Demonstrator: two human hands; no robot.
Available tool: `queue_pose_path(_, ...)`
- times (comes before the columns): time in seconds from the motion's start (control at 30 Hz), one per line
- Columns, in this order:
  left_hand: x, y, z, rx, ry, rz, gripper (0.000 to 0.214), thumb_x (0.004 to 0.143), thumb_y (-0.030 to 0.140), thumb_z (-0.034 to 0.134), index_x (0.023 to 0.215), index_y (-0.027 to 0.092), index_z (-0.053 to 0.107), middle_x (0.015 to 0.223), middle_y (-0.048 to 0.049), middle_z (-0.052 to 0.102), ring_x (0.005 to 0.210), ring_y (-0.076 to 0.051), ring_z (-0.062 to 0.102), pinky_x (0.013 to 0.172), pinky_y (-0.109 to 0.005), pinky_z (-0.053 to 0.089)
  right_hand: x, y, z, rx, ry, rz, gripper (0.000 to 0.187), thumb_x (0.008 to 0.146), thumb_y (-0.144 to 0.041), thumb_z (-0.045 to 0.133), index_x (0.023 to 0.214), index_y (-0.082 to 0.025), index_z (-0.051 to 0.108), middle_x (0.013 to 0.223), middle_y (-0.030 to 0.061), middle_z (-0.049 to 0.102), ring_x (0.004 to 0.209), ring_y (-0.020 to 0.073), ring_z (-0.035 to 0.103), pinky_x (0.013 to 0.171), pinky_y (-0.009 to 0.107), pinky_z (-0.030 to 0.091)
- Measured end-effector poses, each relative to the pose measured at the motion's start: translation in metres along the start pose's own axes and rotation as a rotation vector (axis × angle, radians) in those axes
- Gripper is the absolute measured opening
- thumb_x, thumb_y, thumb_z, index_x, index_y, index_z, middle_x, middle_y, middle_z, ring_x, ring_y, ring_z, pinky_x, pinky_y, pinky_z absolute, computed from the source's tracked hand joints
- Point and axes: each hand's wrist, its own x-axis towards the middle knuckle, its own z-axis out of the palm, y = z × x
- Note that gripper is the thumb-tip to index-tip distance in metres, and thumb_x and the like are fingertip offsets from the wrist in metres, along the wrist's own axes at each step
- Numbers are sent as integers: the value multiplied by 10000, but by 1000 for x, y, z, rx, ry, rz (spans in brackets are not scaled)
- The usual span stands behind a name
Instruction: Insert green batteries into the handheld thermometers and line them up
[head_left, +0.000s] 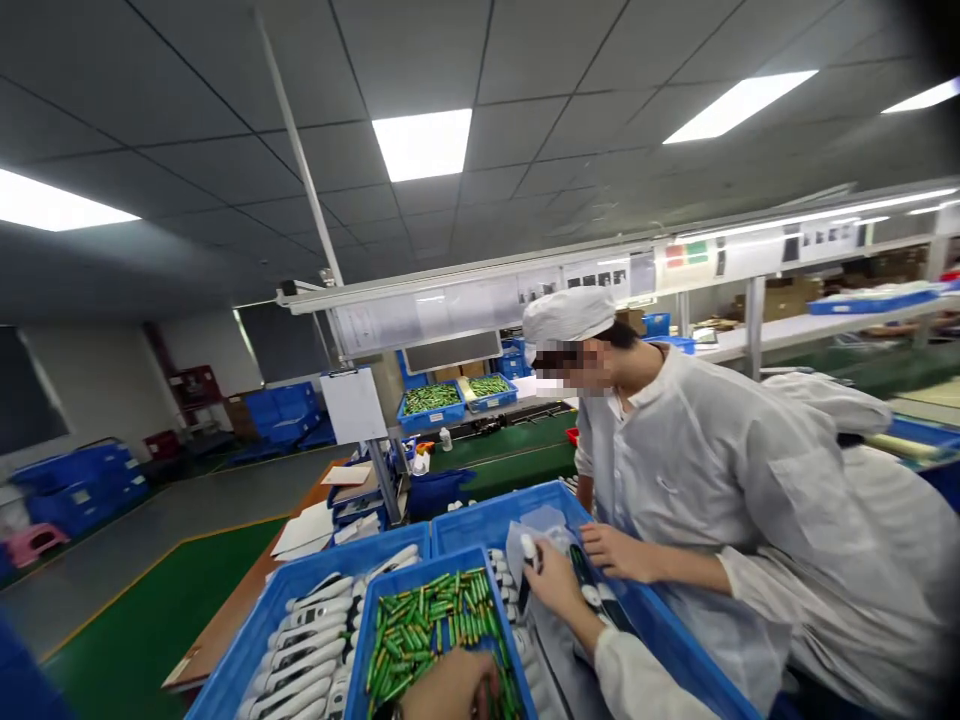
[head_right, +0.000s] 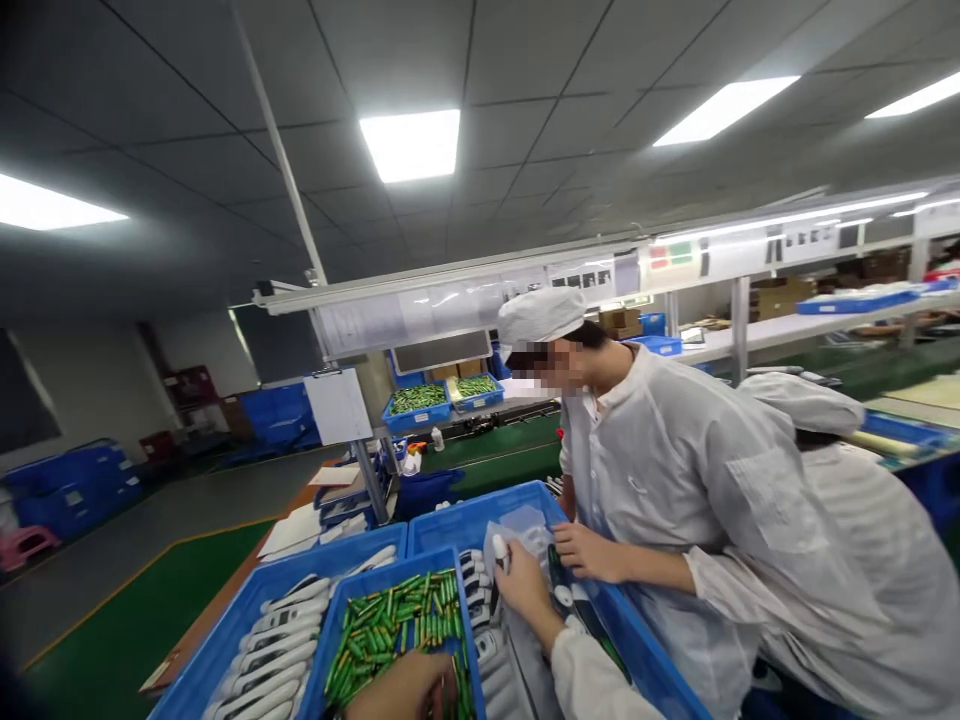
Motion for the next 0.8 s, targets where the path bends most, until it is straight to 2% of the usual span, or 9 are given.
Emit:
queue_pose_path(0.1,-2,7,-2,-86,43,-7,316,673,255,688,989,258,710,820,4,715,720,-185,605,690,-286,486,4,-2,-17,269,209,-82,414,816,-455,540,1092,-154,604,802,81,702,709,236,675,713,338,515)
queue_pose_path(0.17,-4,12,-5,-153,138,22,297,704,260,671,995,240,730,841,-17,721,730,-188,620,691,-289,492,1,-3,-23,388,252,-50,477,798,-523,573,1097,-152,591,687,40,656,602,230,637,641,340,511)
queue_pose_path(0.37,-13,27,-19,-458,575,176,143,750,294,692,837,202,757,882,-75,739,844,-217,678,796,-316,530,-9,-12,-19,803,91,172,475,657,-581,679,919,-195,589,709,35,634,479,237,623,479,356,505)
queue_pose_path(0.43,-15,31,-22,-524,683,202,152,763,325,709,849,209,758,898,-79,741,850,-220,681,812,-327,543,-13,-18,-21,774,98,155,461,661,-584,679,907,-203,593,605,-13,544,464,227,580,479,356,494)
queue_pose_path(0.5,-16,32,-25,-569,766,219,167,784,356,711,866,218,754,915,-78,745,865,-226,687,827,-337,556,-17,-25,-25,670,141,67,432,688,-563,679,914,-204,594,550,-47,458,472,205,522,504,341,469)
queue_pose_path(0.63,-18,30,-29,-595,909,205,219,818,435,696,874,227,738,921,-73,753,903,-242,698,855,-367,574,-25,-36,-40,545,208,-103,365,770,-511,628,917,-180,581,571,-69,362,520,162,417,543,299,380)
queue_pose_path(0.8,-19,31,-27,-557,1064,210,257,835,430,688,889,182,725,951,-93,761,934,-241,709,900,-407,579,-29,-44,-55,473,262,-101,275,768,-448,584,806,-179,548,592,-68,339,552,131,353,552,269,311)
